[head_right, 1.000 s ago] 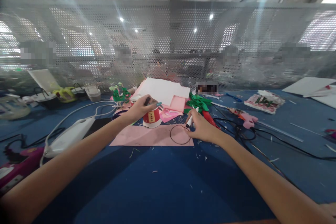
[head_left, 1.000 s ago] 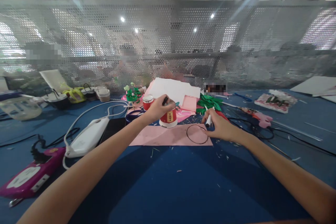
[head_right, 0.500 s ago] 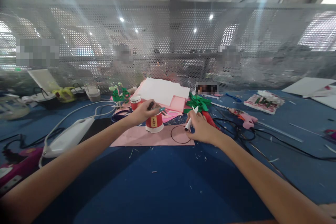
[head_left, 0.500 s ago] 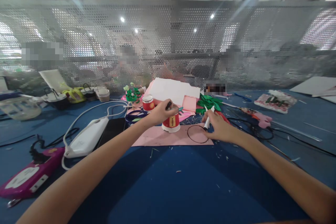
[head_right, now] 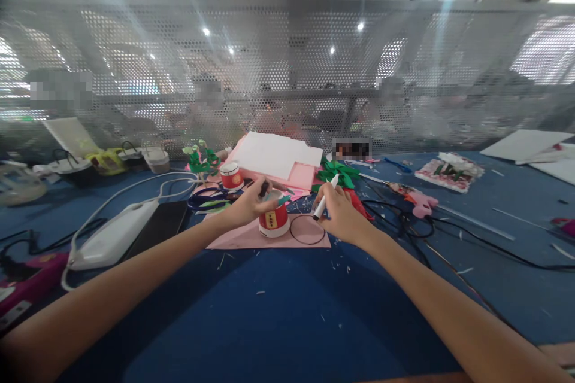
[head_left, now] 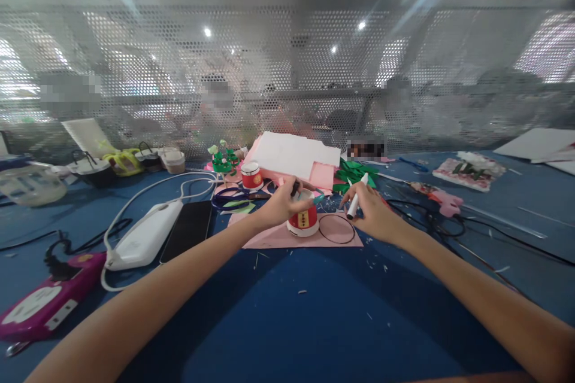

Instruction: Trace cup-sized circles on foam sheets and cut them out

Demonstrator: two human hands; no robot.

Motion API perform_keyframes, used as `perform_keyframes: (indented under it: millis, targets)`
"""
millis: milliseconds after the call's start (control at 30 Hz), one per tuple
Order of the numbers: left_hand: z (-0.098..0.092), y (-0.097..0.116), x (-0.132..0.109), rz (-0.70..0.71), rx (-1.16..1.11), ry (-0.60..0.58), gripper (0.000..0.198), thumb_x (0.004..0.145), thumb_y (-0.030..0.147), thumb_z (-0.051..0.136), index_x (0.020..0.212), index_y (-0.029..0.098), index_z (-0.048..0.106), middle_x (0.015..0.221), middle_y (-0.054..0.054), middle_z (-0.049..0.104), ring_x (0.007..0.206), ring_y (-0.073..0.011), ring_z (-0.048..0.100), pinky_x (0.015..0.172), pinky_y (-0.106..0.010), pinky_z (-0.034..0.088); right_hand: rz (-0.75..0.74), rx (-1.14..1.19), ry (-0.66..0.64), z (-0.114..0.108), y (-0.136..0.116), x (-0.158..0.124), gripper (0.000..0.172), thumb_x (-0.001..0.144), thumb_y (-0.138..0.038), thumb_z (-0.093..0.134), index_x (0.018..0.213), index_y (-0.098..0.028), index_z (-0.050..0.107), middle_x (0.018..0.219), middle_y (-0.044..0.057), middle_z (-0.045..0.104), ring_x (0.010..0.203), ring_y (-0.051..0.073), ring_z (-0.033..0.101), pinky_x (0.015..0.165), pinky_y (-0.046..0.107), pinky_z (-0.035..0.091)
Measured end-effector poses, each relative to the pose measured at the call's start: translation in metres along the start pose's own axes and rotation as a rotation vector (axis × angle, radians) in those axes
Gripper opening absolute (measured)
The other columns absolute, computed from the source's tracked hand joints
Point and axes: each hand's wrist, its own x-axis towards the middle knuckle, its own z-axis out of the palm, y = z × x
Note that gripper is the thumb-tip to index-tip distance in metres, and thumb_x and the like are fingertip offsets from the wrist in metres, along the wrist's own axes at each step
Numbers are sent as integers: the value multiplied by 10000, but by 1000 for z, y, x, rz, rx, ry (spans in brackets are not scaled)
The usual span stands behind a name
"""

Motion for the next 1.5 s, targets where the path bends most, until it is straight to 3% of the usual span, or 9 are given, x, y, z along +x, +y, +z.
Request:
perform_keyframes:
  millis: [500,767,933,1267,1500]
  targets:
    - [10,-5,-2,25,-177,-14,367,686,249,643,734,221,280,1007,-101,615,933,-180,577,805,-341,437,-1,-1,2,3,-5,-1,266,697,-153,544,831,-240,331,894,70,551,883,277,481,791,458,386]
    - [-3,6,-4,23,-246,-81,386,648,222,696,730,212,319,1159,-157,570,1092,-215,532,885,-385,411,-12,-17,30,3,-1,0,268,705,-173,543,826,-243,316,897,66,549,867,272,485,795,460,378]
    - [-12,8,-3,-38,-290,-105,437,560,176,742,724,209,338,1102,-130,597,1021,-221,570,806,-370,450,-17,-13,53,3,2,0,286,702,-178,550,815,-247,297,900,55,562,868,269,482,789,449,371]
    - [-7,-3,-4,-149,-200,-92,532,492,243,783,736,204,311,986,-58,585,879,-187,562,738,-311,429,-45,0,44,3,3,0,291,698,-150,545,800,-242,289,885,50,583,834,252,482,761,419,375]
    - [-6,-6,-5,-134,-207,-84,518,520,249,769,741,208,303,956,-34,561,855,-167,542,717,-298,411,-51,-10,64,3,2,0,290,705,-146,545,809,-242,292,890,47,588,846,253,481,771,421,362]
